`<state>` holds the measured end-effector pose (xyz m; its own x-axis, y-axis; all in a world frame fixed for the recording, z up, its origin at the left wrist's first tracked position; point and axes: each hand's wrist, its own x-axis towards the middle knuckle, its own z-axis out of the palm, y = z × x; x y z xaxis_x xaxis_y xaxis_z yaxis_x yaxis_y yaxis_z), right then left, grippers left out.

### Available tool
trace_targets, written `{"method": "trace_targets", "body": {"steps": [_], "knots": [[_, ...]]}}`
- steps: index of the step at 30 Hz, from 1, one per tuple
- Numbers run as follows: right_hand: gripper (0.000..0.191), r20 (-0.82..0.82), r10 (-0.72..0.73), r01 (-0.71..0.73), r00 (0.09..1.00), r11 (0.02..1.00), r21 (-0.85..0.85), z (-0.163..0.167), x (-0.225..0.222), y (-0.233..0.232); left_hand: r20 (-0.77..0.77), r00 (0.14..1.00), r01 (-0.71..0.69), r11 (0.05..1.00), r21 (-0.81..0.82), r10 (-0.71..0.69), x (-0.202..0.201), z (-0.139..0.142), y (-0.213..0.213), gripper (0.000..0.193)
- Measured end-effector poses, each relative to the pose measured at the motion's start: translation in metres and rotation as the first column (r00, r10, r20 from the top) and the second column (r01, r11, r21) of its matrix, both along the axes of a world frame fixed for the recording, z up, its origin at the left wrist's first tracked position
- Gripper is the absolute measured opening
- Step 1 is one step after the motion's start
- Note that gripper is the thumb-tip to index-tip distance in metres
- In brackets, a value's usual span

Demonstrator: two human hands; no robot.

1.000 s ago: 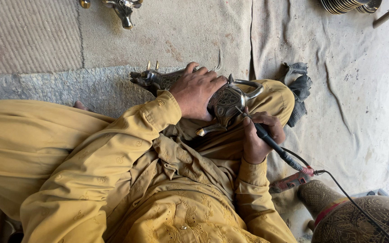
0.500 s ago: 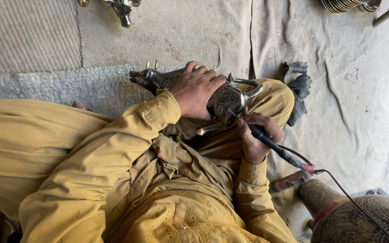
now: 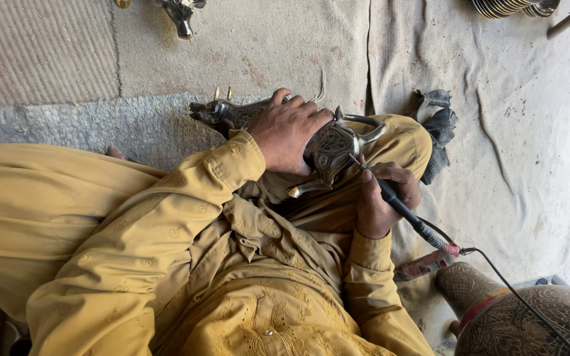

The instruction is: The person sits cross-legged on the floor holding a brass bull figurine on their lap and engraves decorative patterns into its surface with a handheld engraving tool, rotating the figurine to reach different sides.

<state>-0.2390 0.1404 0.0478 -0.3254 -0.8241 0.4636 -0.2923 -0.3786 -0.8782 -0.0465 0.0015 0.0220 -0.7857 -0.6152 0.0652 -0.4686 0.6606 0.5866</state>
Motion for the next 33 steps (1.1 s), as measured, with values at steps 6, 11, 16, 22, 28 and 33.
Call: {"method": "trace_targets", "body": {"steps": [6, 11, 16, 22, 28, 33], "knots": [[0.019, -0.01, 0.011, -0.011, 1.0, 1.0, -0.005, 0.0013, 0.0014, -0.0001, -0.018, 1.0, -0.011, 1.0, -0.017, 0.011, 0.0003, -0.0004, 0.0006, 0.106], [0.018, 0.01, 0.06, -0.06, 0.998, 0.998, 0.023, 0.004, 0.0039, 0.0022, -0.002, 1.0, -0.001, 1.0, -0.009, 0.001, 0.0001, 0.0008, 0.0003, 0.107], [0.017, -0.084, 0.023, -0.018, 0.996, 0.998, 0.059, 0.0052, 0.0017, 0.0032, -0.011, 1.0, -0.009, 1.0, -0.019, 0.008, -0.0003, 0.0, 0.002, 0.106], [0.016, 0.023, 0.079, -0.08, 0.997, 0.996, 0.033, 0.0036, 0.0009, 0.0031, -0.018, 1.0, -0.014, 0.999, -0.039, 0.013, -0.001, -0.0013, 0.0015, 0.108], [0.014, -0.082, 0.101, -0.097, 0.991, 0.994, 0.053, 0.0058, -0.0006, 0.0035, -0.01, 1.0, -0.008, 0.999, -0.038, 0.007, -0.0011, -0.0032, 0.0017, 0.108], [0.015, -0.094, 0.09, -0.082, 0.992, 0.993, 0.087, 0.0059, 0.0006, 0.0051, 0.001, 1.0, -0.006, 1.0, -0.03, 0.006, -0.0015, -0.0047, 0.0013, 0.108]]}}
